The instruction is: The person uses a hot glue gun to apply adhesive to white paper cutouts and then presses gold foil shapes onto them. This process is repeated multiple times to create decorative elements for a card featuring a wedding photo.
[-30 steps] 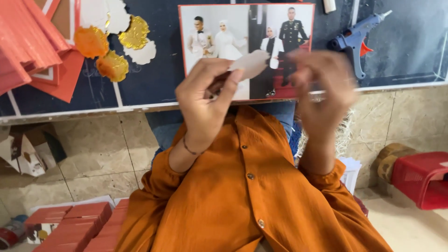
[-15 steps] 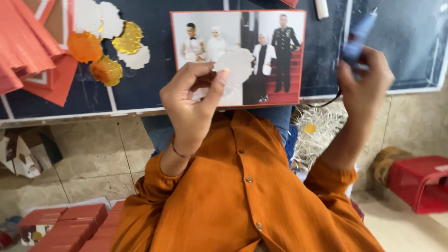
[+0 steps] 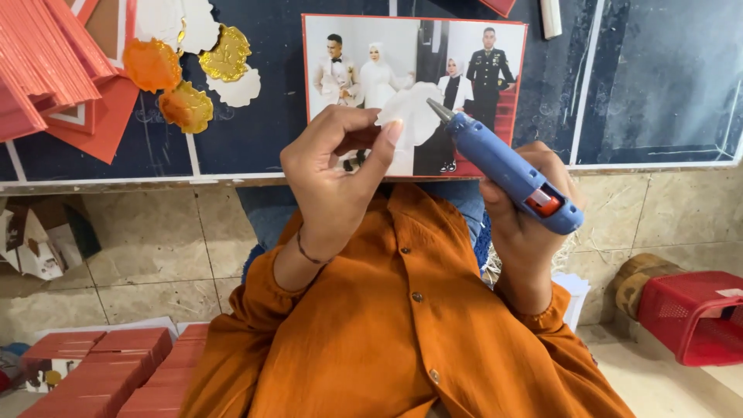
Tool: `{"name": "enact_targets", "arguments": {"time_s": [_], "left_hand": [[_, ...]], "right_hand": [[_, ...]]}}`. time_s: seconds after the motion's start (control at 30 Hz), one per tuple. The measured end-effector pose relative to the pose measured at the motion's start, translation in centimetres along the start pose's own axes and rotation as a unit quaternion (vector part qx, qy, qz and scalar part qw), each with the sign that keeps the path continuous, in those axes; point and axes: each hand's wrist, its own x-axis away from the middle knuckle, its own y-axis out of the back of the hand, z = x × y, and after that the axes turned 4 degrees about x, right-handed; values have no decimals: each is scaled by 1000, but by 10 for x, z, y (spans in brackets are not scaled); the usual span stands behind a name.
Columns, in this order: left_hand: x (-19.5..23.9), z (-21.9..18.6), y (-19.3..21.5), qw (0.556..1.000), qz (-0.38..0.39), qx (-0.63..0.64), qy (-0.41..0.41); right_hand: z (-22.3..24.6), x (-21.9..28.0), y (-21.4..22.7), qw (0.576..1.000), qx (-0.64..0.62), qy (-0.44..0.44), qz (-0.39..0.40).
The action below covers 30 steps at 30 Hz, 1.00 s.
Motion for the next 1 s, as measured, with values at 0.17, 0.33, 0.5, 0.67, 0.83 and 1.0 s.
{"name": "enact_targets", "arguments": {"time_s": [0.17, 0.33, 0.5, 0.67, 0.83, 1.0], "left_hand": [[-1, -2, 3, 1000, 4, 3, -5], [0, 2, 4, 1000, -1, -7, -21], [-1, 5, 8, 1000, -18, 8, -5], [-4, 5, 11, 999, -42, 25, 5], [-6, 5, 12, 998, -49, 30, 10], [-1, 6, 10, 999, -42, 32, 8]], "right_hand": [[7, -5, -4, 998, 48, 28, -10], [8, -6, -5, 997, 67, 32, -13], [14, -4, -3, 997, 73, 17, 6], [18, 3, 2, 990, 136, 1, 31], [2, 8, 2, 996, 87, 24, 18], [23, -10, -4, 997, 75, 24, -16]]}}
